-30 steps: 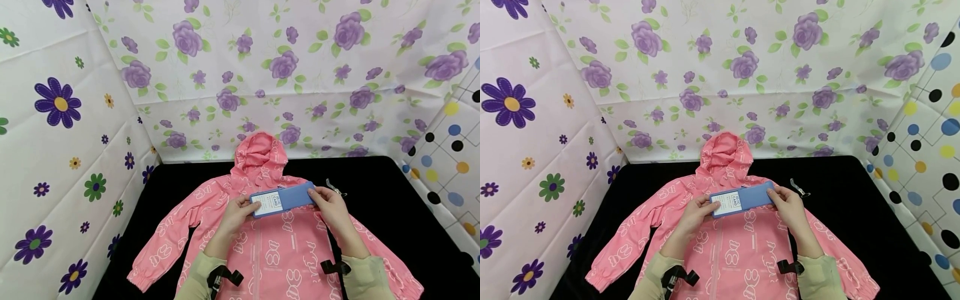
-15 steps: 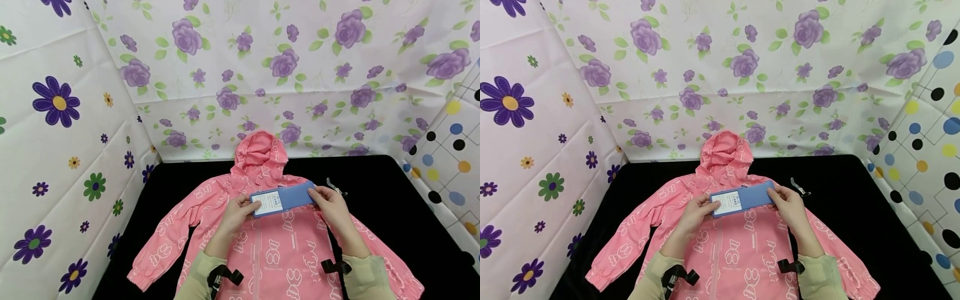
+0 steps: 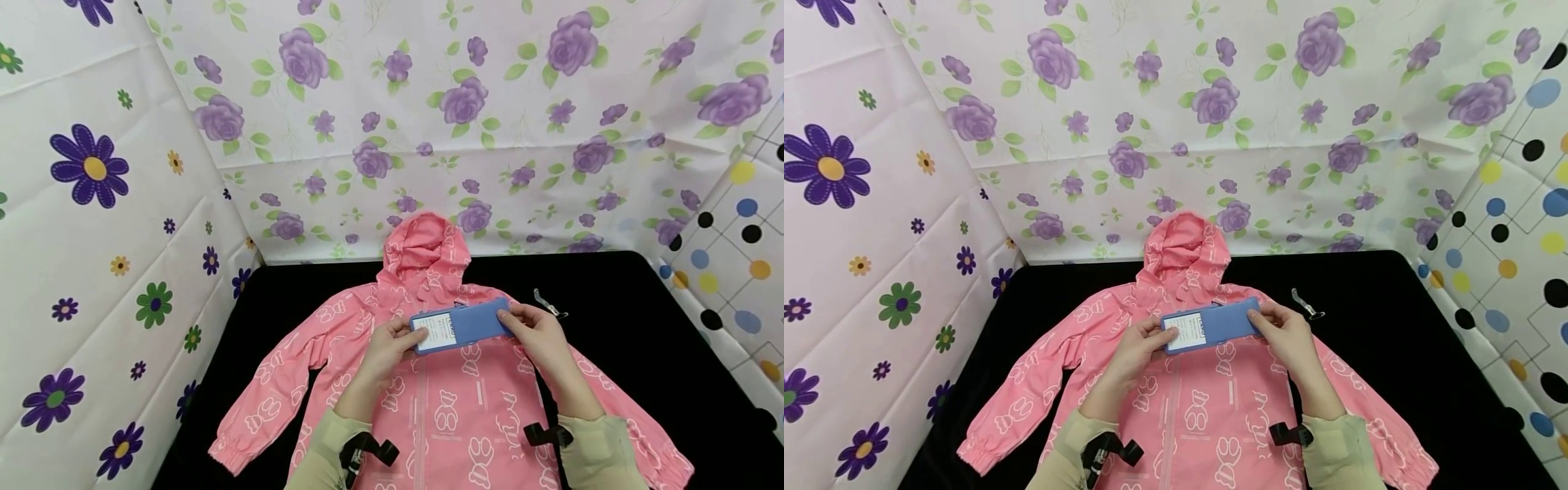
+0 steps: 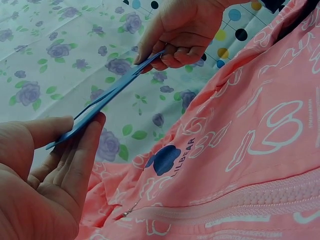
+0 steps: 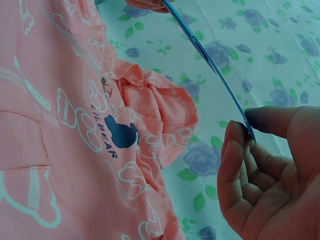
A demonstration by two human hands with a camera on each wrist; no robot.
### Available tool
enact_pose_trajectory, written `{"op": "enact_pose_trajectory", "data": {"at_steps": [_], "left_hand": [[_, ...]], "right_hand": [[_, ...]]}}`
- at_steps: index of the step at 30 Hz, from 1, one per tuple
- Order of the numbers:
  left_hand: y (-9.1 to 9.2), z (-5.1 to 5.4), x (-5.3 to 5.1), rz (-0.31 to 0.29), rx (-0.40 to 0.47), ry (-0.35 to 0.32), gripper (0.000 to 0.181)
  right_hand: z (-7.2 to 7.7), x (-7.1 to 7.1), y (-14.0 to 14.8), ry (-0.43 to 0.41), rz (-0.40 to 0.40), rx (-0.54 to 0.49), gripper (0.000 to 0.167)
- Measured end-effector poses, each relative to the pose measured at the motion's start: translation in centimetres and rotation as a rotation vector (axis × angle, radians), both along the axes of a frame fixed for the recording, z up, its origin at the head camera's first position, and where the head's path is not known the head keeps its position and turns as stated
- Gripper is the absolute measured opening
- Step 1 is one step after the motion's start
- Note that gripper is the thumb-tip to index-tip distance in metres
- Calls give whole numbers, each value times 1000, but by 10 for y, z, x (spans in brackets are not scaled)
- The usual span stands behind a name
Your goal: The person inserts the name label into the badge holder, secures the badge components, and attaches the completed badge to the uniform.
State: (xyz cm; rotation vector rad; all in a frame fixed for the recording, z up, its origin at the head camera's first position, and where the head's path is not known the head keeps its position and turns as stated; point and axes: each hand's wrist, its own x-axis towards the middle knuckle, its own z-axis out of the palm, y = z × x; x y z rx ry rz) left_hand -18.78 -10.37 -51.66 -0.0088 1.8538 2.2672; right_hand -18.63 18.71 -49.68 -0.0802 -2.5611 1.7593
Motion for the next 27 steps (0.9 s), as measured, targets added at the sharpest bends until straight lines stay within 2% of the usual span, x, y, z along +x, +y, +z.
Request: {"op": "enact_pose_trajectory", "data": {"at_steps": [9,14,27], "left_hand": [[0,-2,0,1,23,6,32],[1,-2,-2,-1,40,-8,33],[1,-1,-1,-12,54,-3,31]], "right_hand": [[2,-2,3,-20,-27,28,56],[4,-1,4,-45,-14,3,59],[2,-2,4,45,-10,-1,39]]}}
